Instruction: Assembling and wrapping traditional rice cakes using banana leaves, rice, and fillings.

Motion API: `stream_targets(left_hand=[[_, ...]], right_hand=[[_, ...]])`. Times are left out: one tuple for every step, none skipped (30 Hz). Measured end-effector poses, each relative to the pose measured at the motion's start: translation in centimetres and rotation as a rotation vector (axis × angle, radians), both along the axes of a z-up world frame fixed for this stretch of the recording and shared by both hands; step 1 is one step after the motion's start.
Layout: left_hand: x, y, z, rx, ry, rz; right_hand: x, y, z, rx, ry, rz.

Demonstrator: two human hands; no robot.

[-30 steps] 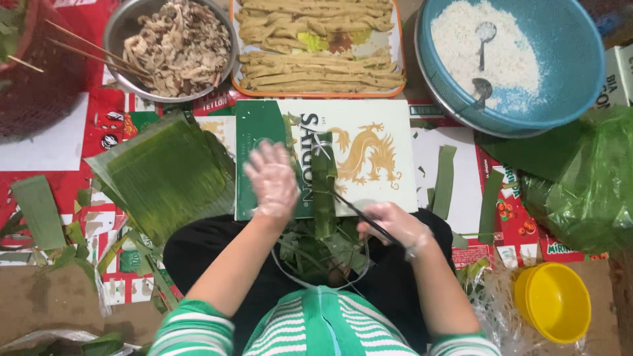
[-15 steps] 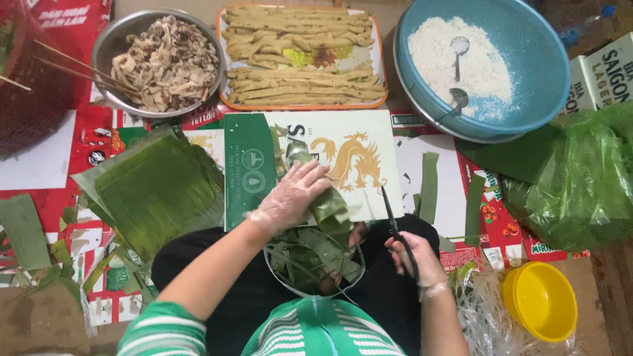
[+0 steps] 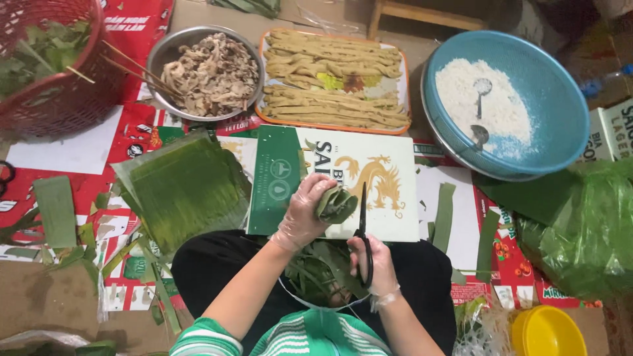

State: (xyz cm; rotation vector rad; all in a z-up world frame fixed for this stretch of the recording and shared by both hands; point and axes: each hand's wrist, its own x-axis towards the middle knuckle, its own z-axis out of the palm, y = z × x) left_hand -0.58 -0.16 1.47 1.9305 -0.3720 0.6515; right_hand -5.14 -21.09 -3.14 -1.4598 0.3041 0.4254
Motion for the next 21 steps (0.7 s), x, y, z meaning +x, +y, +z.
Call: stream_targets(left_hand=[[0.0, 0.0, -0.3, -0.002, -0.001, 0.005], [0.1, -0.1, -0.6, 0.019, -0.029, 0.024], [0.2, -0.2, -0.9, 0.040, -0.055, 0.042], [0.3, -0.1, -1.0, 0.039, -0.056, 0.046], [0.4, -0.1, -1.2, 0.002, -0.084, 0.027], [0.4, -0.2, -1.4, -0.035, -0.112, 0.008], [0.3, -0.4, -1.4, -0.039, -0.110, 0.009], [0.2, -0.5, -1.3, -0.073, -0.133, 0.008], [0.2, -0.6, -1.3, -0.104, -0.157, 0.007], [0.0, -0.6, -1.5, -0.106, -0.157, 0.006], [-0.2, -0.7, -1.7, -0.103, -0.178, -0.009], [-0.5, -0.8, -1.9, -0.100, -0.200, -0.024], [-0.8, -1.1, -2.0, -0.104, -0.195, -0.024], [-1.1, -1.3, -2.1, -0.110, -0.186, -0.046], [-1.4, -1.5, -2.2, -0.115, -0.178, -0.067], [-1.7, -1.6, -2.1, -0.118, -0.174, -0.066], [-1.6, -1.5, -2.0, -0.155, -0.168, -0.063], [-1.6, -1.4, -1.8, -0.192, -0.162, -0.059], [-1.6, -1.6, -1.8, -0.195, -0.160, -0.056], [-1.6, -1.7, -1.9, -0.190, -0.180, -0.053], [-1.6, -1.8, -1.9, -0.184, -0.199, -0.048]], right_hand=[[0.1, -0.4, 0.3, -0.002, -0.001, 0.005], [0.2, -0.9, 0.6, -0.066, -0.097, 0.143], [0.2, -1.4, 0.9, -0.130, -0.192, 0.280], [0.3, -0.8, 1.7, -0.131, -0.193, 0.284], [0.3, -0.4, 2.4, -0.141, -0.137, 0.137], [0.4, 0.0, 3.1, -0.150, -0.080, -0.011], [0.1, -0.7, 2.8, -0.155, -0.079, -0.010], [0.0, -1.4, 2.6, -0.123, -0.140, 0.187], [-0.1, -2.1, 2.3, -0.088, -0.201, 0.383], [-0.5, -1.9, 2.1, -0.089, -0.201, 0.383], [-0.8, -2.0, 2.0, -0.072, -0.250, 0.236], [-1.0, -2.0, 1.8, -0.054, -0.299, 0.088], [-1.0, -1.9, 3.1, -0.058, -0.294, 0.089], [-0.9, -1.8, 4.3, -0.171, -0.230, 0.264], [-0.7, -1.6, 5.6, -0.282, -0.164, 0.441], [-1.1, -1.7, 4.8, -0.284, -0.160, 0.443], [-1.1, -1.6, 4.1, -0.227, -0.163, 0.269], [-1.1, -1.6, 3.3, -0.170, -0.166, 0.096], [-1.1, -1.9, 3.3, -0.173, -0.164, 0.099], [-1.0, -2.2, 3.2, -0.221, -0.368, 0.314], [-0.8, -2.4, 3.2, -0.267, -0.572, 0.531]])
